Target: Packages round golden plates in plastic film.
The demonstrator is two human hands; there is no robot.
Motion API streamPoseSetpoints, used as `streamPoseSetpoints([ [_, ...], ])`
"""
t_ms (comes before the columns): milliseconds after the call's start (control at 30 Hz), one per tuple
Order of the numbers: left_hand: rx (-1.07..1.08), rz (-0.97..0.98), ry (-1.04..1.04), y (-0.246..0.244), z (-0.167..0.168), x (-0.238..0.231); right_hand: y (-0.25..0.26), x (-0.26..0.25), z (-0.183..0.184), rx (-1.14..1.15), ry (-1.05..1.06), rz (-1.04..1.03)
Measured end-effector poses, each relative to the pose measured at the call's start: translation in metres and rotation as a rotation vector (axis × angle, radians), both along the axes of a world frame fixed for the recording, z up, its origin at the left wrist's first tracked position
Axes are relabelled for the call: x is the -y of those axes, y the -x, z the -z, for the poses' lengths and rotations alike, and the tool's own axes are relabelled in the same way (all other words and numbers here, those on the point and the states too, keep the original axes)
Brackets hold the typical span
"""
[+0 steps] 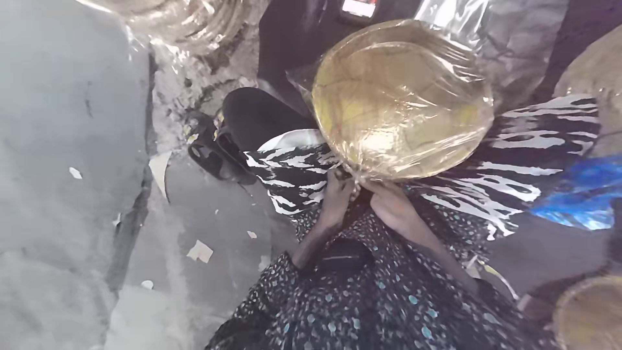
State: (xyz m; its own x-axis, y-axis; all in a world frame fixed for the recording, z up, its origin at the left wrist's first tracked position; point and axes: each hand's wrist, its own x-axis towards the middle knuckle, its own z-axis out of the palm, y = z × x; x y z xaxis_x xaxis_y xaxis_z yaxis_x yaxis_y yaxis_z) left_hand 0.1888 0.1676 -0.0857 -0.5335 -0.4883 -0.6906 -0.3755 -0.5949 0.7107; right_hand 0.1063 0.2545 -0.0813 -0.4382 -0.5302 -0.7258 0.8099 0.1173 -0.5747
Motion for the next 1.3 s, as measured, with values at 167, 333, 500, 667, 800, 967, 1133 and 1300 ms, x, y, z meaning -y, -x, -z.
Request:
streamPoseSetpoints([
  [167,0.030,0.058,-0.014,-0.001,0.000,0.006,0.004,0.008,0.000,0.001,-0.088,-0.054],
  [333,0.030,0.029,-0.027,-0.003,0.001,0.005,0.004,0.005,0.003,-0.075,-0.105,-0.195],
  [500,0.020,0.097,0.139,-0.010,-0.004,0.006,0.002,0.007,0.003,-0.085,-0.108,-0.150],
  [667,-0.077,0.222,0.437,-0.027,0.003,0.009,0.000,0.007,0.002,-0.064,-0.114,-0.156],
  [800,0.024,0.292,0.734,-0.028,-0.004,0.008,-0.007,-0.002,-0.004,-0.135,-0.165,-0.247],
  [967,0.085,0.473,0.856,-0.026,-0.016,0.009,-0.012,0.004,-0.012,-0.195,-0.172,-0.249],
  [1133,0.061,0.478,0.823,-0.032,-0.008,0.015,-0.013,0.018,-0.006,-0.147,-0.152,-0.080],
  [1300,-0.095,0.491,1.064,-0.036,0.006,0.014,-0.009,0.009,-0.003,-0.036,-0.128,-0.047],
])
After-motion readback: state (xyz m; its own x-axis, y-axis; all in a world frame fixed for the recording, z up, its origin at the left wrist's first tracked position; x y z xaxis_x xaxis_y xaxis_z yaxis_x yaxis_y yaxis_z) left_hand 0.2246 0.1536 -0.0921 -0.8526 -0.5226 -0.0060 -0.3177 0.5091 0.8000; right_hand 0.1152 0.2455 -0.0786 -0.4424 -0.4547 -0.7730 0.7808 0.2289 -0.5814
